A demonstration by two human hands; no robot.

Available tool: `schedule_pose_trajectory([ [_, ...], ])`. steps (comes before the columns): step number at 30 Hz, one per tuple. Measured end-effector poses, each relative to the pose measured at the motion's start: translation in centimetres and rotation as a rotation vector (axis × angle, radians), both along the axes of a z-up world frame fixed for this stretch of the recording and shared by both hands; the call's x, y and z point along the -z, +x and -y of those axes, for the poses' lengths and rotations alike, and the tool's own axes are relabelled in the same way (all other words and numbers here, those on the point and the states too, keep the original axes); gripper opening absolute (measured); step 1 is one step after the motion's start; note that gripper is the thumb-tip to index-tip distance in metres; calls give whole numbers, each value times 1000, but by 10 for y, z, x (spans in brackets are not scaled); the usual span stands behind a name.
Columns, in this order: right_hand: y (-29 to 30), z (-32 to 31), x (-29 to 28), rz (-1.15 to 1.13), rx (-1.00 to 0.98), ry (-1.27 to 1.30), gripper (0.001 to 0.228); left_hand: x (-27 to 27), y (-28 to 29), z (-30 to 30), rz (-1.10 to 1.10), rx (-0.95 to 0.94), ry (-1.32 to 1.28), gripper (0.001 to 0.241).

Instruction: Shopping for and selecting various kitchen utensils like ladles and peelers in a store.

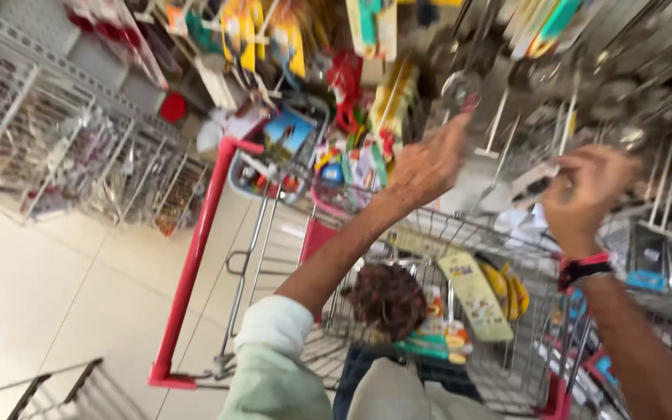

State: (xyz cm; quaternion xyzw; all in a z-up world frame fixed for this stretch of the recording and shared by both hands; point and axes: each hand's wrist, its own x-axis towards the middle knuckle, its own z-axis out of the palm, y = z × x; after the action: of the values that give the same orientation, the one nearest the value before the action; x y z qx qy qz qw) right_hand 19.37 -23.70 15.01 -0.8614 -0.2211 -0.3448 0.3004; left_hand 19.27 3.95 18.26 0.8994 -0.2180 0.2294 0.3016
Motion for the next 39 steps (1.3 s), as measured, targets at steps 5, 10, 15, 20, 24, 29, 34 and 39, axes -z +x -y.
schedule_pose_trajectory([
  [5,-90,-50,78,-305,-156,-118,29,108,-120,-58,-371,-303,85,69],
  [10,-152,-61,160,-537,-262,-198,29,170,-214,-76,-666,-471,66,93],
  [15,-209,-48,261,-1103,-257,-576,39,286,-287,-70,-1072,-604,100,85],
  [20,-230,-44,290,-1370,-253,-433,70,316,-302,-49,-1164,-425,1,71],
  [24,-233,-65,249,-1736,-209,-363,72,255,-282,-10,-1091,-193,31,63],
  [29,-258,-62,327,-1270,-515,-184,67,333,-308,25,-1203,-275,122,66],
  [34,-232,-85,284,-1708,-431,248,55,348,-307,-14,-1069,-675,-189,29],
  [39,-212,-111,303,-982,-431,-330,32,274,-290,-101,-938,-1364,-1344,31],
])
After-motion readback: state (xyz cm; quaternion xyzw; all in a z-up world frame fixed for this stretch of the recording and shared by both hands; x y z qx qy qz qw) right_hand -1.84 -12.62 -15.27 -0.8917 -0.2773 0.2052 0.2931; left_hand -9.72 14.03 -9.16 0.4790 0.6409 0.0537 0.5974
